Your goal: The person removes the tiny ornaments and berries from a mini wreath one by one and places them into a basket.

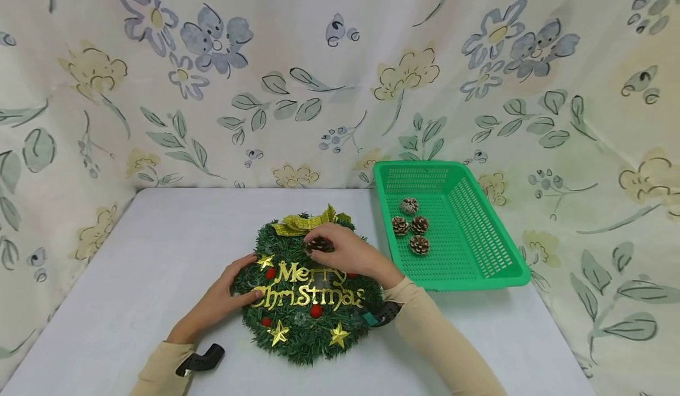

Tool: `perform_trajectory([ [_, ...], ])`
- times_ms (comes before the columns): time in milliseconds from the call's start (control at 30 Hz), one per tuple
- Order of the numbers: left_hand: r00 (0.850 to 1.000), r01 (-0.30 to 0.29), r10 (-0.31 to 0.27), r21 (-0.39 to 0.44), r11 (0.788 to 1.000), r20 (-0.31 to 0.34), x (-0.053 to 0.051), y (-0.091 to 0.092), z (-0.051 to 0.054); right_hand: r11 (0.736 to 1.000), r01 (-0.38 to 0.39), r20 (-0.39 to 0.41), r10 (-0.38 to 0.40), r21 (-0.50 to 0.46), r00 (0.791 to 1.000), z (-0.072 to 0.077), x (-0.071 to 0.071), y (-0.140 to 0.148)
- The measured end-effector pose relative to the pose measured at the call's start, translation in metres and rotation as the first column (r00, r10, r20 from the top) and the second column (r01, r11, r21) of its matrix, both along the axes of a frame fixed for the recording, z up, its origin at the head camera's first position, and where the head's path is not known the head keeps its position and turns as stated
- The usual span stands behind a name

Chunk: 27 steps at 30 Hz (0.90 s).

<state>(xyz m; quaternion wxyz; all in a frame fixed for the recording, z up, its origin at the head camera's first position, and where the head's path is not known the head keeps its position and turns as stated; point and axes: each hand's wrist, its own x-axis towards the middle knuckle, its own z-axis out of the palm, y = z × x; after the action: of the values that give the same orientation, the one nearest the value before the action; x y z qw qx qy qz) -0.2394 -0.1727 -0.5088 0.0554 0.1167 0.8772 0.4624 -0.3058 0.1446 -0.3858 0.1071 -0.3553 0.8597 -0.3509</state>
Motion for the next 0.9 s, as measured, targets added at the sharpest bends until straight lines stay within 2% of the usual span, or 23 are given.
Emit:
perform_trajectory([
  [400,1.0,0.003,-0.003,-0.008,1.0,-0.015,0.0,0.0,0.0,0.999,0.014,-0.023,-0.015,-0.036,1.0,0.011,-0.002,0.013],
  [900,1.0,-0.002,0.002,-0.017,1.0,-0.002,0.001,0.001,0.002,0.996,0.071,0.026,-0.07,-0.045,0.997,0.025,-0.003,0.038],
])
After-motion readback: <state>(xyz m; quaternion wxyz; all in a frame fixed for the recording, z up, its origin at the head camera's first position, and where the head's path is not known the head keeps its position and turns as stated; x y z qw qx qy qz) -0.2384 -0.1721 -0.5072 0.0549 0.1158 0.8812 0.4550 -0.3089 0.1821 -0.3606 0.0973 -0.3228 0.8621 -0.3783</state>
